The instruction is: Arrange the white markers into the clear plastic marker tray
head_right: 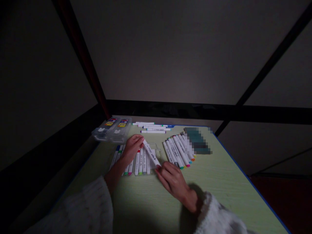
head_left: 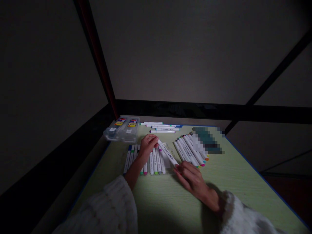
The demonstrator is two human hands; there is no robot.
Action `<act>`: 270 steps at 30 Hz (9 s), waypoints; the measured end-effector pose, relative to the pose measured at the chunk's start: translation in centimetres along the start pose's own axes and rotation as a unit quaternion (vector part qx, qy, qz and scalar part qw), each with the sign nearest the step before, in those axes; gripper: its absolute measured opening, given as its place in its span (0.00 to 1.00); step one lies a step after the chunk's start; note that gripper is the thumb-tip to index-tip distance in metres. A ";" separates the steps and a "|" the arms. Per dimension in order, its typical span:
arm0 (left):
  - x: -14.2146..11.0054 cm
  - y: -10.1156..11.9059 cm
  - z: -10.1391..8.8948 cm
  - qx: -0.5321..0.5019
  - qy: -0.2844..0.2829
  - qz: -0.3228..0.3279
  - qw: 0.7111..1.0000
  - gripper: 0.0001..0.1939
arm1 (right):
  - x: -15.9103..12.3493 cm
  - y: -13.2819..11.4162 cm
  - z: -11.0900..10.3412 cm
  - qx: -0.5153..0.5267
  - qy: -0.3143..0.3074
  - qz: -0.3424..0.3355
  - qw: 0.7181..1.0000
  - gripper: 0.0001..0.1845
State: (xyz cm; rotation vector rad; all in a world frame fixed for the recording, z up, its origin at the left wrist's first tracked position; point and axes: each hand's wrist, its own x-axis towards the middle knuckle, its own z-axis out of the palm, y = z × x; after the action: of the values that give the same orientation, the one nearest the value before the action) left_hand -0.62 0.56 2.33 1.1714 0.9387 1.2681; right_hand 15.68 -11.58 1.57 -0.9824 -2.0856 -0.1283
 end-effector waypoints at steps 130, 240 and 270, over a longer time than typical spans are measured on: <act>0.0 -2.7 1.0 0.109 -0.041 0.014 0.993 0.20 | 0.1 -0.2 1.1 0.003 -0.137 -0.046 0.989 0.10; 0.1 -0.3 -0.7 0.507 -0.203 0.090 0.832 0.35 | 0.1 -0.2 0.8 0.009 -0.193 0.048 0.980 0.17; 0.5 -1.0 -0.9 0.522 -0.201 0.110 0.821 0.36 | 0.4 -0.4 0.7 0.079 -0.208 0.106 0.969 0.16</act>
State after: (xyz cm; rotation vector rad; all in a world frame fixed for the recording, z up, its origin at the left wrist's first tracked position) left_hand -1.27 1.23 1.20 2.3501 1.2206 0.5387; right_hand 14.82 -11.29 1.44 -1.2032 -2.2986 0.3802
